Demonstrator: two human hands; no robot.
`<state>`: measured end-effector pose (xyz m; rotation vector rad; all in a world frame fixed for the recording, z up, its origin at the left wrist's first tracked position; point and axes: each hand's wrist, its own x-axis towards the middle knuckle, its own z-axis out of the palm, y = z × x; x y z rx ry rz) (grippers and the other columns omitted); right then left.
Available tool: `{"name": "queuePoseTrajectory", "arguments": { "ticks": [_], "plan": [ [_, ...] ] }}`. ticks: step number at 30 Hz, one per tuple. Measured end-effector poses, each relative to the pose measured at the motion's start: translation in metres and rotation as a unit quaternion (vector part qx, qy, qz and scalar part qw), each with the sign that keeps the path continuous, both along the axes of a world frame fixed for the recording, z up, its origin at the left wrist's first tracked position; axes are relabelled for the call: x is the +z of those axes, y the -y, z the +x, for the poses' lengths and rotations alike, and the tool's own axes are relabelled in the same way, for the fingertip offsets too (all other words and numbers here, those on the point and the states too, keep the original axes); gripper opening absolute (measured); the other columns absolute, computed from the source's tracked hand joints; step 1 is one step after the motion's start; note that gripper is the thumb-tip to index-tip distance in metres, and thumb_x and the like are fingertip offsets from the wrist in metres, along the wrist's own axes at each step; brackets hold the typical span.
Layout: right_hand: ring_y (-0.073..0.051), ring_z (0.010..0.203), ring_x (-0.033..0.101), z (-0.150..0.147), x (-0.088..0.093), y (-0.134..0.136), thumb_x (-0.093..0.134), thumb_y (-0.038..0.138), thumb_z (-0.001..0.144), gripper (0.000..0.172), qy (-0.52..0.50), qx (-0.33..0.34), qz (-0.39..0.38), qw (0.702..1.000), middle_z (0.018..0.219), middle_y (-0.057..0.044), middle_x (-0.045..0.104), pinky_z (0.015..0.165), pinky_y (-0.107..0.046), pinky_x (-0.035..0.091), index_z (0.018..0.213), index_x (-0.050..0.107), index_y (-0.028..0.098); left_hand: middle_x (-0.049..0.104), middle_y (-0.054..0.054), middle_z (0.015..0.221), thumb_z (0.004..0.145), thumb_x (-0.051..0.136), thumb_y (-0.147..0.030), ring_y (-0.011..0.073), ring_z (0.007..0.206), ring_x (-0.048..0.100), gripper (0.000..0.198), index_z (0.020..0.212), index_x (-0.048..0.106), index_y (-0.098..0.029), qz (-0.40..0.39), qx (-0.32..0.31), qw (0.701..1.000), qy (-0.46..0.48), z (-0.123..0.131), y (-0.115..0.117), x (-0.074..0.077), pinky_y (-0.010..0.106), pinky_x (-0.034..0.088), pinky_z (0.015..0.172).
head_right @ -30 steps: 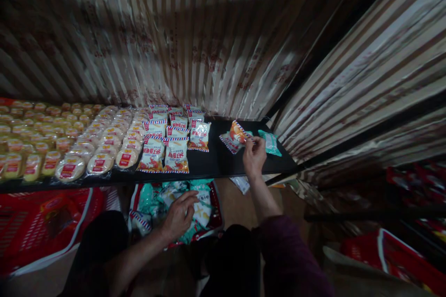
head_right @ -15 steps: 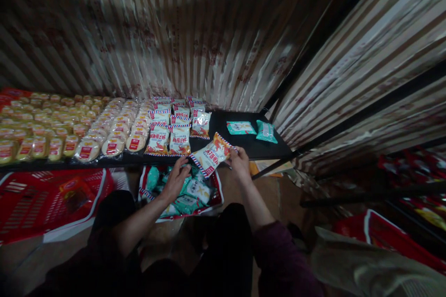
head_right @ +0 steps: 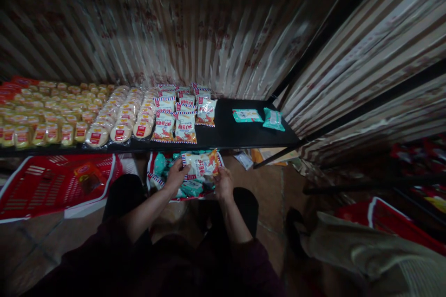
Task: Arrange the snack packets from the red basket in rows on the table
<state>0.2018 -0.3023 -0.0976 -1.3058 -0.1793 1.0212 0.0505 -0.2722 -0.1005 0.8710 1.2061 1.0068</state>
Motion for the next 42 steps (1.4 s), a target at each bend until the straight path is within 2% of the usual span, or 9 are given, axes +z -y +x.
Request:
{"name": "queuePoseTrajectory", "arguments": {
  "ticks": [5,10,12,15,17,22,25,29,42],
  "plan": [
    [-0.016,0.071,0.067,0.008,-0.002,0.014,0.074,0.029,0.05,0.029,0.005,0.02,-0.017,1.0,0.077,0.001,0.071,0.06,-0.026,0.053,0.076,0.061,0.024,0.07,0.003,0.091,0.077,0.055,-0.018,0.0159,0.081,0.064,0.022,0.098,0.063,-0.017,0.037,-0.01,0.997,-0.068,-0.015,-0.005,-0.002,0.026,0.051,0.073],
    [-0.025,0.105,0.062,0.009,0.013,0.012,0.071,0.051,0.063,0.039,0.152,0.158,-0.047,0.974,0.103,-0.005,0.071,0.079,-0.032,0.052,0.091,0.068,0.024,0.071,0.003,0.09,0.075,0.058,-0.018,0.0174,0.081,0.065,0.022,0.095,0.068,-0.018,0.061,-0.044,0.989,-0.126,-0.031,-0.012,-0.001,0.027,0.051,0.074],
    [-0.026,0.104,0.062,0.007,0.019,0.01,0.072,0.055,0.063,0.045,0.201,0.235,-0.045,0.95,0.106,-0.005,0.071,0.079,-0.032,0.051,0.095,0.069,0.023,0.072,0.003,0.089,0.074,0.06,-0.017,0.0177,0.082,0.065,0.023,0.095,0.069,-0.019,0.073,-0.056,0.985,-0.148,-0.036,-0.016,0.0,0.028,0.051,0.076],
    [-0.023,0.086,0.065,0.003,0.023,0.008,0.075,0.056,0.06,0.051,0.218,0.339,-0.052,0.914,0.094,-0.003,0.073,0.073,-0.032,0.051,0.097,0.071,0.022,0.072,0.003,0.088,0.074,0.062,-0.017,0.0176,0.081,0.065,0.023,0.096,0.07,-0.02,0.089,-0.071,0.977,-0.181,-0.042,-0.02,0.001,0.028,0.051,0.077],
    [-0.02,0.078,0.065,0.002,0.02,0.007,0.076,0.056,0.059,0.051,0.206,0.378,-0.055,0.901,0.087,-0.001,0.072,0.071,-0.032,0.051,0.097,0.071,0.022,0.072,0.002,0.089,0.075,0.061,-0.017,0.0168,0.08,0.065,0.023,0.095,0.07,-0.02,0.097,-0.082,0.971,-0.202,-0.046,-0.022,0.002,0.028,0.05,0.076],
    [-0.017,0.077,0.064,0.003,0.005,0.004,0.075,0.052,0.063,0.039,0.173,0.45,-0.029,0.876,0.084,0.001,0.071,0.075,-0.03,0.05,0.088,0.07,0.022,0.071,0.002,0.086,0.076,0.06,-0.017,0.0158,0.079,0.063,0.021,0.095,0.069,-0.019,0.104,-0.104,0.956,-0.253,-0.051,-0.026,0.008,0.026,0.049,0.076],
    [-0.015,0.074,0.063,0.005,-0.004,0.002,0.075,0.05,0.065,0.036,0.171,0.462,-0.027,0.87,0.082,0.002,0.07,0.072,-0.028,0.049,0.087,0.069,0.022,0.071,0.002,0.086,0.076,0.061,-0.019,0.0162,0.078,0.063,0.019,0.093,0.07,-0.019,0.104,-0.112,0.95,-0.272,-0.051,-0.028,0.012,0.027,0.048,0.075],
    [-0.015,0.074,0.064,0.004,-0.008,0.001,0.074,0.048,0.066,0.038,0.161,0.436,-0.029,0.885,0.083,0.002,0.07,0.071,-0.027,0.049,0.093,0.067,0.022,0.07,0.002,0.086,0.076,0.063,-0.019,0.016,0.078,0.063,0.019,0.093,0.07,-0.02,0.108,-0.121,0.947,-0.276,-0.05,-0.031,0.014,0.026,0.047,0.074],
    [-0.017,0.071,0.065,-0.008,0.019,0.01,0.078,0.044,0.061,0.038,0.11,0.442,-0.061,0.888,0.081,0.0,0.073,0.068,-0.03,0.051,0.09,0.072,0.021,0.07,0.002,0.081,0.073,0.065,-0.017,0.0154,0.077,0.063,0.017,0.089,0.071,-0.019,0.115,-0.12,0.959,-0.231,-0.049,-0.027,0.004,0.025,0.048,0.075]
  ]
}}
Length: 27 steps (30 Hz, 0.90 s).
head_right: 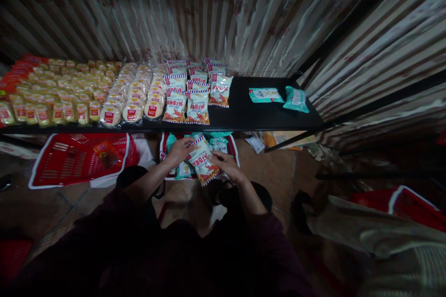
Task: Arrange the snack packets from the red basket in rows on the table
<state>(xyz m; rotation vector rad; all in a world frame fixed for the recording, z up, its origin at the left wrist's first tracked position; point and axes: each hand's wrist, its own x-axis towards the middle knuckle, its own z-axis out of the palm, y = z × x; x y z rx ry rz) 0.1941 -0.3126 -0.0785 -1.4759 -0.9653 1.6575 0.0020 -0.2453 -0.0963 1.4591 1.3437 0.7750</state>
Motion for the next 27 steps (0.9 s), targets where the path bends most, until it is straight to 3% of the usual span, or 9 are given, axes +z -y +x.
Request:
{"name": "queuePoseTrajectory", "arguments": {
  "ticks": [7,13,18,21,24,27],
  "plan": [
    [-0.015,0.067,0.063,-0.01,-0.011,0.014,0.076,0.046,0.063,0.037,-0.005,-0.004,0.018,1.0,0.077,0.001,0.07,0.063,-0.026,0.049,0.088,0.07,0.02,0.07,0.003,0.081,0.073,0.064,-0.012,0.0141,0.074,0.063,0.016,0.087,0.07,-0.016,-0.013,0.006,1.0,0.024,-0.009,0.013,-0.004,0.025,0.049,0.073],
    [-0.016,0.076,0.066,-0.016,-0.006,0.007,0.078,0.047,0.062,0.05,-0.057,-0.049,0.018,0.997,0.09,0.0,0.072,0.069,-0.026,0.05,0.104,0.067,0.023,0.068,0.002,0.074,0.072,0.063,-0.012,0.0129,0.069,0.061,0.013,0.083,0.069,-0.016,0.001,0.021,0.999,0.043,-0.006,0.002,0.014,0.023,0.048,0.067],
    [-0.019,0.079,0.067,-0.016,0.002,0.0,0.08,0.044,0.061,0.054,-0.105,-0.008,0.034,0.994,0.093,-0.002,0.073,0.075,-0.031,0.051,0.109,0.066,0.022,0.068,0.002,0.077,0.072,0.065,-0.016,0.0136,0.072,0.062,0.009,0.08,0.068,-0.017,0.01,0.025,0.998,0.06,-0.001,-0.01,0.029,0.024,0.048,0.07],
    [-0.02,0.079,0.068,-0.015,-0.001,-0.003,0.081,0.046,0.059,0.05,-0.113,-0.064,0.05,0.99,0.093,-0.002,0.074,0.078,-0.033,0.052,0.103,0.067,0.023,0.069,0.006,0.09,0.077,0.066,-0.028,0.0157,0.082,0.064,0.023,0.096,0.065,-0.016,-0.003,0.065,0.994,0.092,-0.001,-0.007,0.032,0.026,0.049,0.075],
    [-0.022,0.081,0.069,-0.016,-0.007,-0.006,0.08,0.049,0.058,0.047,-0.112,-0.134,0.055,0.983,0.093,-0.003,0.074,0.077,-0.034,0.053,0.096,0.068,0.024,0.066,0.011,0.107,0.076,0.069,-0.037,0.0187,0.095,0.063,0.043,0.112,0.058,-0.016,-0.074,0.12,0.977,0.16,0.001,0.009,0.029,0.028,0.049,0.082],
    [-0.024,0.087,0.069,-0.021,-0.012,-0.006,0.079,0.051,0.06,0.047,-0.125,-0.16,0.063,0.977,0.094,-0.003,0.074,0.077,-0.035,0.054,0.097,0.067,0.025,0.066,0.01,0.11,0.072,0.073,-0.04,0.0203,0.1,0.063,0.044,0.108,0.059,-0.018,-0.144,0.051,0.961,0.232,0.01,0.03,0.024,0.03,0.049,0.085]
  ]
}}
